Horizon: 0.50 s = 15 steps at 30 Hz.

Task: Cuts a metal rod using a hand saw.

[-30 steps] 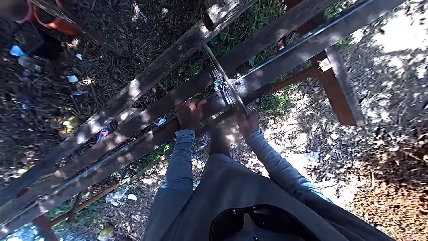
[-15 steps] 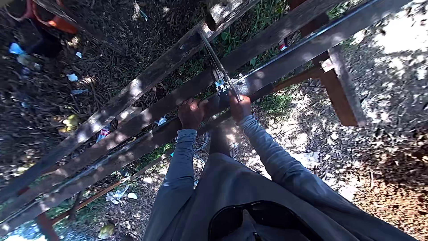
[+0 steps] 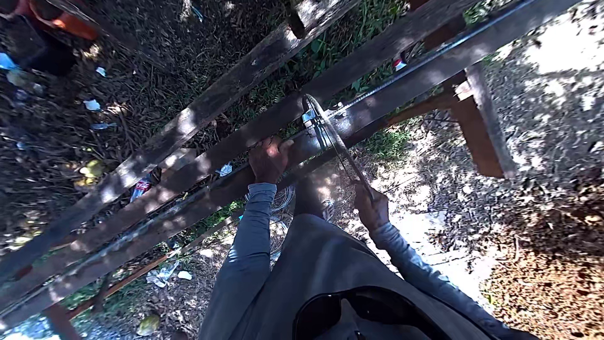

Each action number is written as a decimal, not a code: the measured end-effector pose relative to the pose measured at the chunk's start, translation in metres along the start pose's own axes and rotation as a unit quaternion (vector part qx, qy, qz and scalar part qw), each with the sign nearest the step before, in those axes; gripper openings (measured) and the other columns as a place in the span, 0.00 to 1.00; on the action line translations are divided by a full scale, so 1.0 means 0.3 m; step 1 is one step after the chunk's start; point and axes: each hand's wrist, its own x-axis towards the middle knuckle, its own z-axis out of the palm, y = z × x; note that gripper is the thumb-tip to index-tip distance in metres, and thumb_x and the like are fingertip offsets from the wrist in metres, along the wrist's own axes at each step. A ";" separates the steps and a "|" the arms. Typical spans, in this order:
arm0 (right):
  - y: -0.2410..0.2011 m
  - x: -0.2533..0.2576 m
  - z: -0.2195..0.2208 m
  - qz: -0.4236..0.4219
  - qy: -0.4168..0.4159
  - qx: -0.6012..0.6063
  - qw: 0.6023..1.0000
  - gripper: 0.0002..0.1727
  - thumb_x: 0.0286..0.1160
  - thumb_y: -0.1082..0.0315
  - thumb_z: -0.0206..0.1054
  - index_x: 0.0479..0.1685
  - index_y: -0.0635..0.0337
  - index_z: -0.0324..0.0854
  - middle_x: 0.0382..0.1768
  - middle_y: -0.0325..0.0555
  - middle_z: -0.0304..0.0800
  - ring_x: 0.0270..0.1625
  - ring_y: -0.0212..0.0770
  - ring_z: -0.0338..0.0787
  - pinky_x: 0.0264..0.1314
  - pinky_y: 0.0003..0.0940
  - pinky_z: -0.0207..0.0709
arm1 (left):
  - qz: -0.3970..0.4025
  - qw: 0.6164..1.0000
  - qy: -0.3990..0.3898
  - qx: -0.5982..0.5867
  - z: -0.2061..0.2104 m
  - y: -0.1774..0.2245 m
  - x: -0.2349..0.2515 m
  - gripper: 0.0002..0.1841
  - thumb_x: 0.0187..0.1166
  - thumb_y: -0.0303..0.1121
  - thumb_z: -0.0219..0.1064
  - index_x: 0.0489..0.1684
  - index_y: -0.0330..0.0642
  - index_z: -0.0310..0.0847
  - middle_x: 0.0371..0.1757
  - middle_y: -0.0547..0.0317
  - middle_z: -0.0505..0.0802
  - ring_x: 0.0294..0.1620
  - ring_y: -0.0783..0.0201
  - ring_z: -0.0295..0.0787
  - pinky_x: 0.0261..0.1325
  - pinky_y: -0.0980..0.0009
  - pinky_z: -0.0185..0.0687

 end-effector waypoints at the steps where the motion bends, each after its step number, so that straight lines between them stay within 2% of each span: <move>1: -0.050 0.081 0.036 0.007 0.001 -0.016 1.000 0.26 0.88 0.52 0.52 0.34 0.64 0.86 0.15 0.39 0.74 0.18 0.34 0.76 0.24 0.40 0.73 | -0.001 1.000 -0.005 0.000 0.000 0.002 0.003 0.37 0.83 0.73 0.43 0.44 0.55 0.91 0.43 0.57 0.95 0.48 0.51 0.92 0.47 0.47 0.84; 3: -0.115 0.279 0.138 -0.008 0.001 -0.015 1.000 0.28 0.89 0.50 0.54 0.28 0.64 0.82 0.16 0.45 0.76 0.20 0.41 0.79 0.27 0.49 0.75 | -0.003 1.000 -0.014 0.004 0.004 0.003 0.001 0.36 0.83 0.72 0.43 0.46 0.56 0.92 0.45 0.58 0.95 0.51 0.53 0.92 0.53 0.48 0.85; 6: -0.169 0.434 0.220 -0.022 0.027 0.035 0.999 0.27 0.87 0.47 0.58 0.25 0.60 0.83 0.17 0.43 0.77 0.22 0.40 0.78 0.30 0.48 0.74 | 0.004 1.000 -0.013 0.007 0.002 0.001 0.000 0.35 0.85 0.71 0.42 0.46 0.57 0.91 0.48 0.60 0.96 0.55 0.55 0.92 0.61 0.48 0.84; 9: -0.132 0.314 0.144 0.000 -0.020 -0.007 1.000 0.31 0.90 0.41 0.51 0.36 0.59 0.83 0.19 0.47 0.78 0.21 0.47 0.81 0.27 0.53 0.77 | 0.001 1.000 0.000 0.011 0.004 0.009 -0.001 0.36 0.84 0.72 0.42 0.45 0.56 0.92 0.44 0.58 0.95 0.52 0.54 0.92 0.59 0.48 0.83; 10: -0.078 0.246 0.126 0.002 -0.016 -0.011 1.000 0.31 0.89 0.40 0.51 0.33 0.59 0.83 0.17 0.47 0.77 0.20 0.46 0.80 0.25 0.53 0.75 | 0.003 1.000 0.001 0.012 -0.003 0.003 0.005 0.36 0.84 0.71 0.43 0.44 0.54 0.92 0.43 0.57 0.95 0.50 0.52 0.93 0.55 0.47 0.85; 11: -0.008 0.165 0.098 0.004 -0.013 -0.008 1.000 0.30 0.89 0.42 0.51 0.34 0.60 0.84 0.16 0.45 0.77 0.20 0.44 0.79 0.26 0.51 0.76 | 0.002 1.000 -0.005 0.011 -0.005 0.003 0.002 0.36 0.84 0.71 0.43 0.44 0.54 0.91 0.42 0.56 0.95 0.49 0.52 0.93 0.53 0.47 0.85; 13: 0.107 0.013 0.031 -0.004 0.000 0.022 1.000 0.27 0.88 0.48 0.52 0.37 0.61 0.87 0.16 0.37 0.76 0.18 0.33 0.77 0.24 0.39 0.76 | -0.001 1.000 -0.011 0.005 -0.001 0.008 -0.003 0.38 0.84 0.72 0.42 0.42 0.52 0.90 0.42 0.55 0.95 0.49 0.51 0.92 0.52 0.47 0.84; 15: 0.108 -0.062 -0.024 -0.024 0.000 0.026 0.999 0.26 0.89 0.51 0.52 0.47 0.64 0.90 0.17 0.35 0.78 0.19 0.28 0.77 0.25 0.33 0.76 | -0.002 1.000 -0.010 0.000 -0.004 0.007 -0.004 0.38 0.83 0.73 0.41 0.41 0.51 0.90 0.43 0.54 0.95 0.49 0.50 0.92 0.50 0.46 0.84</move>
